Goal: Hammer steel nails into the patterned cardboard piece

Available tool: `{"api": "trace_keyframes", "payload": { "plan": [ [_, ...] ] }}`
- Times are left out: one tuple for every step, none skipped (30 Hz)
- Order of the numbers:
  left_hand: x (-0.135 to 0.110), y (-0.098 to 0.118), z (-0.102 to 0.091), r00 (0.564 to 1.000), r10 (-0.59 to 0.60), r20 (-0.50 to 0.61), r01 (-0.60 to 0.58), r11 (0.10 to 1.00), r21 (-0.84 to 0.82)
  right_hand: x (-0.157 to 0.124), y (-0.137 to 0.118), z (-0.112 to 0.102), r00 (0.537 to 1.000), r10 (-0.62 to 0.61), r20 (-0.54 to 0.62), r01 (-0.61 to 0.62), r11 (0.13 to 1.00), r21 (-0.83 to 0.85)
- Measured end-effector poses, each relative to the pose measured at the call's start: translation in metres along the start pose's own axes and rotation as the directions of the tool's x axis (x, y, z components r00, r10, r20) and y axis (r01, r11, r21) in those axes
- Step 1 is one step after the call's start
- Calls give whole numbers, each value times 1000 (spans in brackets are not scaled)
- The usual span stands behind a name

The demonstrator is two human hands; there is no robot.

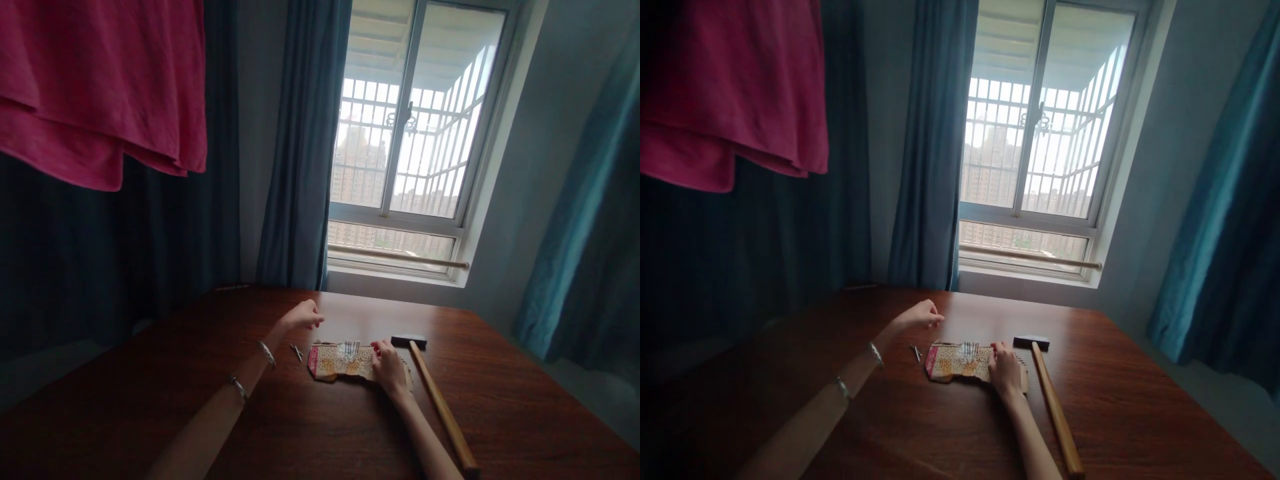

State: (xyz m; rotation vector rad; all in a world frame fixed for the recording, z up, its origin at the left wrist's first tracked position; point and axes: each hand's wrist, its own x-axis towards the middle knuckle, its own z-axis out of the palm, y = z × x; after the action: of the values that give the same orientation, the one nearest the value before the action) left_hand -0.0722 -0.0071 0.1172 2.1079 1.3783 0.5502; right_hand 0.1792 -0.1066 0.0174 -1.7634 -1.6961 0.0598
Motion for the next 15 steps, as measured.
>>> {"api": "trace_keyframes", "payload": {
  "plan": [
    [-7,-7,-2,998,-63,20,60,992,111,0,0,3,1000,-3,4,3,1000,-6],
    [-13,-13,-3,989,-141,53,127,967,220,-1,0,5,1000,-5,7,5,1000,-13],
    [-17,-19,-2,976,-205,74,175,938,300,-1,1,7,1000,-6,6,6,1000,-17],
    [-20,-25,0,963,-252,95,205,916,346,-1,2,10,1000,-3,3,3,1000,-16],
    [-22,-29,2,950,-287,120,226,902,369,-1,4,11,1000,0,-1,0,1000,-9],
    [-23,-33,5,942,-309,134,241,896,372,-1,5,12,1000,3,-7,-3,1000,3],
    [-23,-35,8,935,-328,133,260,892,370,-1,6,13,1000,4,-11,-4,1000,18],
    [-22,-36,11,931,-346,119,282,885,370,-1,7,14,1000,4,-14,-3,1000,31],
    [-21,-37,13,927,-363,93,305,876,374,-1,8,14,1000,4,-17,-3,999,40],
    [-20,-36,15,925,-376,62,326,866,378,-1,9,14,1000,2,-19,-2,999,45],
    [-20,-35,16,923,-382,38,340,860,381,-1,9,14,1000,-1,-21,2,999,45],
    [-20,-34,16,924,-381,23,344,858,382,-1,9,14,1000,-5,-22,6,999,44],
    [-21,-33,16,927,-375,15,342,860,380,-2,8,14,1000,-8,-24,9,999,41],
    [-22,-32,16,931,-366,6,337,864,374,-2,8,14,1000,-10,-26,11,999,37],
    [-23,-32,16,935,-355,-9,334,870,363,-2,8,13,1000,-11,-27,12,999,36]
  ]
}}
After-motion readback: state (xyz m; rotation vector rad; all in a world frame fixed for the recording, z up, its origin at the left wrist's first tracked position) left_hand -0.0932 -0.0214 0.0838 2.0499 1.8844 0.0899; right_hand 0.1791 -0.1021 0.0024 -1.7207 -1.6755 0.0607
